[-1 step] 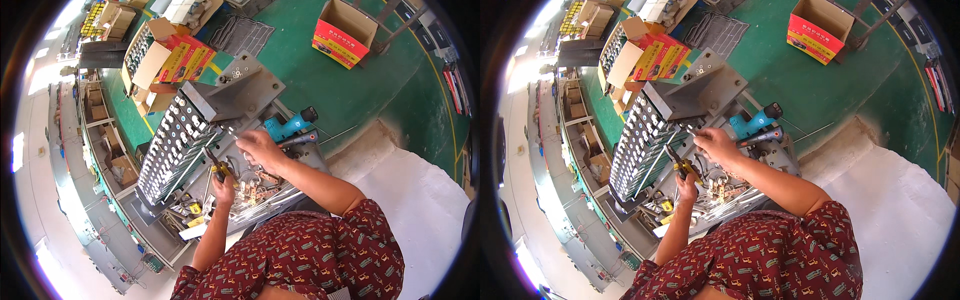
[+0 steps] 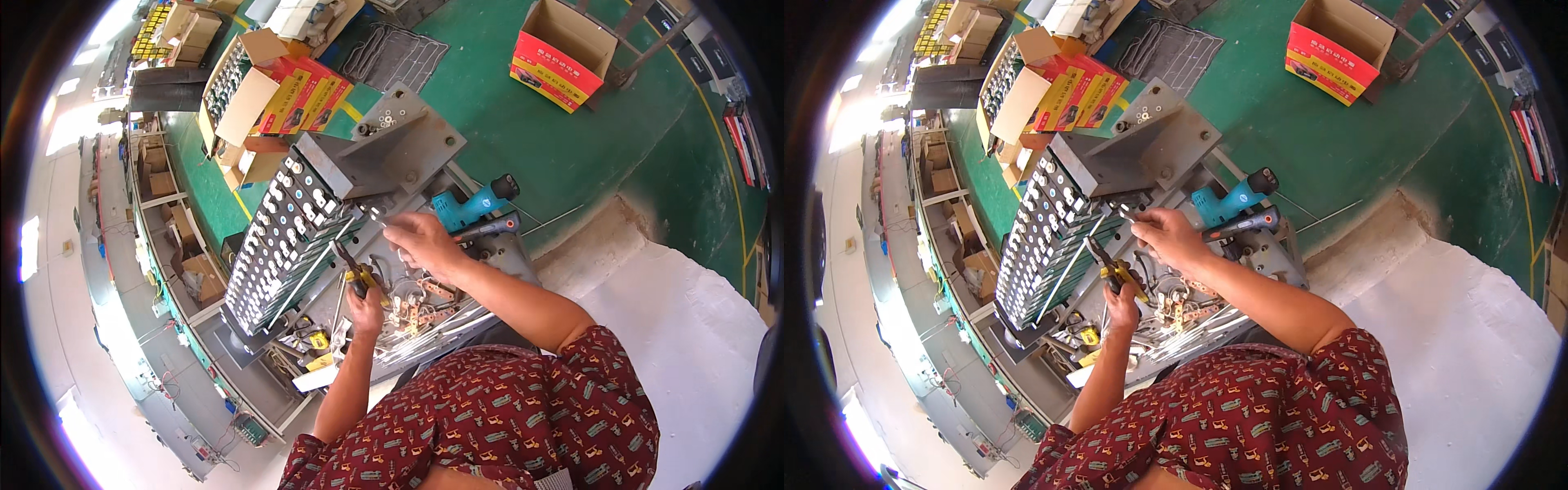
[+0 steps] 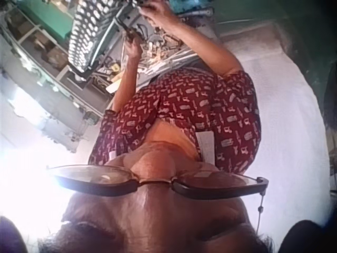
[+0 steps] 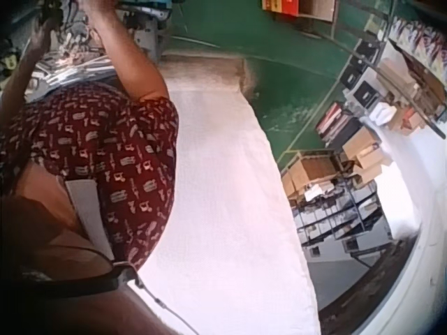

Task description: The person assembles an electrical component rack by inserting metal rods and securing them with tools. They use pliers and a screwdriver to tighten connections and adjust parts on the rack. The person handles wires and small metal pieces, placing them into designated slots on the assembly.

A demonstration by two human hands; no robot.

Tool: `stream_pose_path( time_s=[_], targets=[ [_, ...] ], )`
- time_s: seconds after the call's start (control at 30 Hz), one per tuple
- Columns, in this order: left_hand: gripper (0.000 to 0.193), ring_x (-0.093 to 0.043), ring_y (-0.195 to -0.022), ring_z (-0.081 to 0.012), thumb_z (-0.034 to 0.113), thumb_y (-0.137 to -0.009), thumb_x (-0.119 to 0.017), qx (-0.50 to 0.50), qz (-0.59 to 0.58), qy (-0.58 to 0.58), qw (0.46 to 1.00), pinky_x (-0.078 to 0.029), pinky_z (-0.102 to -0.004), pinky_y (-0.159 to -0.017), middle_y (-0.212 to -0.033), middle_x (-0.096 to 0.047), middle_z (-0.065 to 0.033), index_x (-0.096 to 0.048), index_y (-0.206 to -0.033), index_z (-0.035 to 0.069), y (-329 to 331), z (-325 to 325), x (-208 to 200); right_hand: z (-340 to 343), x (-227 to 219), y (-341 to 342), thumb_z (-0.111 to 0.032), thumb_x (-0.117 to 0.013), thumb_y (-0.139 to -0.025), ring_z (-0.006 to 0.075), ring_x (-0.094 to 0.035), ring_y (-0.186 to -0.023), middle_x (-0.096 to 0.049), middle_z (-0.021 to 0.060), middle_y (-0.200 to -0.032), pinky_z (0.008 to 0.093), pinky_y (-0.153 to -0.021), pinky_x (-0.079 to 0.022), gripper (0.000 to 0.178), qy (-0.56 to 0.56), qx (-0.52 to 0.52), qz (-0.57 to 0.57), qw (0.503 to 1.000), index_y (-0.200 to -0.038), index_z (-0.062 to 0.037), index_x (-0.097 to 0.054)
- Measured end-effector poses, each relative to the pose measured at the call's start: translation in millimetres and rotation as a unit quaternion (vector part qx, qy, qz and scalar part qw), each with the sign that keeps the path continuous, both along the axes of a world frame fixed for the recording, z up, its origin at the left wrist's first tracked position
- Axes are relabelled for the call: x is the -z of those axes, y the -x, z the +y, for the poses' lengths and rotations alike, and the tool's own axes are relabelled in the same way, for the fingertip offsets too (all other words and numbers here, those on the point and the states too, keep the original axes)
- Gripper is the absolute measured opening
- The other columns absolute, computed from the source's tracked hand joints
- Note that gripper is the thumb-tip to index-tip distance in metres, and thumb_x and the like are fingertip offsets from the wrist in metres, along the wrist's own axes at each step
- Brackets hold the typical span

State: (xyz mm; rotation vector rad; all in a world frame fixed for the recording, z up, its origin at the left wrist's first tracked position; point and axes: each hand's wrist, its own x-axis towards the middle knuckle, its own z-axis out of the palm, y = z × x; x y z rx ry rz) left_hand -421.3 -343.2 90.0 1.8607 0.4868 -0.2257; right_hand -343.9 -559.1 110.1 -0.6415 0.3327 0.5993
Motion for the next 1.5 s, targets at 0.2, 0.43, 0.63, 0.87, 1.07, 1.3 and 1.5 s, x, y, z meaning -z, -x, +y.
stream_pose_path(
  time_s=[0.2,0.43,0.63,0.87,1.07,1.3,1.5],
  targets=[
    [0.029,-0.056,-0.072,-0.0159,0.012,-0.079,-0.051,0.011,0.014,-0.039,0.999,-0.048,-0.0295,-0.067,-0.085,-0.061,-0.0068,-0.057,-0.104,-0.002,8,17,13,21,52,-17,-0.021,-0.064,-0.097,0.0031,-0.045,-0.057,-0.058,-0.0006,-0.078,0.0203,-0.048,-0.035,0.027,0.030,0.033,-0.171,0.984,-0.115,-0.0012,-0.062],
    [0.031,-0.057,-0.073,-0.0160,0.011,-0.079,-0.050,0.024,-0.002,0.010,1.000,-0.049,-0.0299,-0.067,-0.088,-0.061,-0.0077,-0.057,-0.106,-0.003,2,10,7,13,44,-27,-0.020,-0.064,-0.096,0.0051,-0.049,-0.064,-0.058,-0.0016,-0.075,0.0225,-0.056,-0.040,0.026,0.060,0.025,-0.198,0.978,-0.111,0.0008,-0.063],
    [0.035,-0.056,-0.071,-0.0146,0.010,-0.080,-0.049,0.029,-0.008,-0.016,0.999,-0.048,-0.0293,-0.065,-0.088,-0.061,-0.0069,-0.057,-0.111,-0.003,6,13,11,20,-12,-18,-0.018,-0.060,-0.095,0.0044,-0.045,-0.059,-0.055,-0.0007,-0.073,0.0210,-0.046,-0.035,0.013,0.095,-0.005,0.005,0.995,-0.094,-0.0056,-0.061],
    [0.038,-0.054,-0.082,-0.0134,0.015,-0.084,-0.054,0.039,0.056,-0.011,0.998,-0.045,-0.0269,-0.074,-0.094,-0.060,-0.0044,-0.057,-0.119,0.001,-1,-5,-23,-3,20,19,-0.019,-0.061,-0.096,0.0051,-0.050,-0.058,-0.057,0.0007,-0.075,0.0198,-0.046,-0.040,0.018,0.208,-0.004,-0.088,0.974,-0.103,-0.0025,-0.060],
    [0.044,-0.058,-0.080,-0.0183,0.015,-0.084,-0.059,0.061,0.072,0.054,0.994,-0.048,-0.0318,-0.072,-0.096,-0.062,-0.0097,-0.051,-0.124,-0.002,5,12,-34,31,35,99,-0.027,-0.070,-0.092,0.0107,-0.061,-0.090,-0.066,0.0022,-0.095,0.0278,-0.078,-0.050,0.029,0.063,-0.111,-0.014,0.992,-0.107,-0.0022,-0.064],
    [0.084,-0.061,-0.109,-0.0450,0.016,-0.081,-0.062,0.203,0.075,-0.031,0.976,-0.048,-0.0439,-0.093,-0.120,-0.060,-0.0326,-0.020,-0.151,-0.002,20,22,-35,71,12,113,-0.016,-0.064,-0.096,0.0124,-0.061,-0.089,-0.063,-0.0002,-0.093,0.0291,-0.082,-0.048,0.008,-0.119,0.015,0.036,0.992,-0.098,-0.0087,-0.063],
    [0.073,-0.060,-0.091,-0.0204,0.014,-0.077,-0.066,0.232,0.038,0.122,0.964,-0.051,-0.0353,-0.080,-0.102,-0.063,-0.0137,-0.036,-0.142,0.000,76,89,-29,147,9,146,-0.017,-0.067,-0.093,0.0124,-0.063,-0.087,-0.067,0.0015,-0.096,0.0289,-0.079,-0.051,0.009,0.096,0.009,0.032,0.995,-0.096,-0.0081,-0.065]
  ],
)
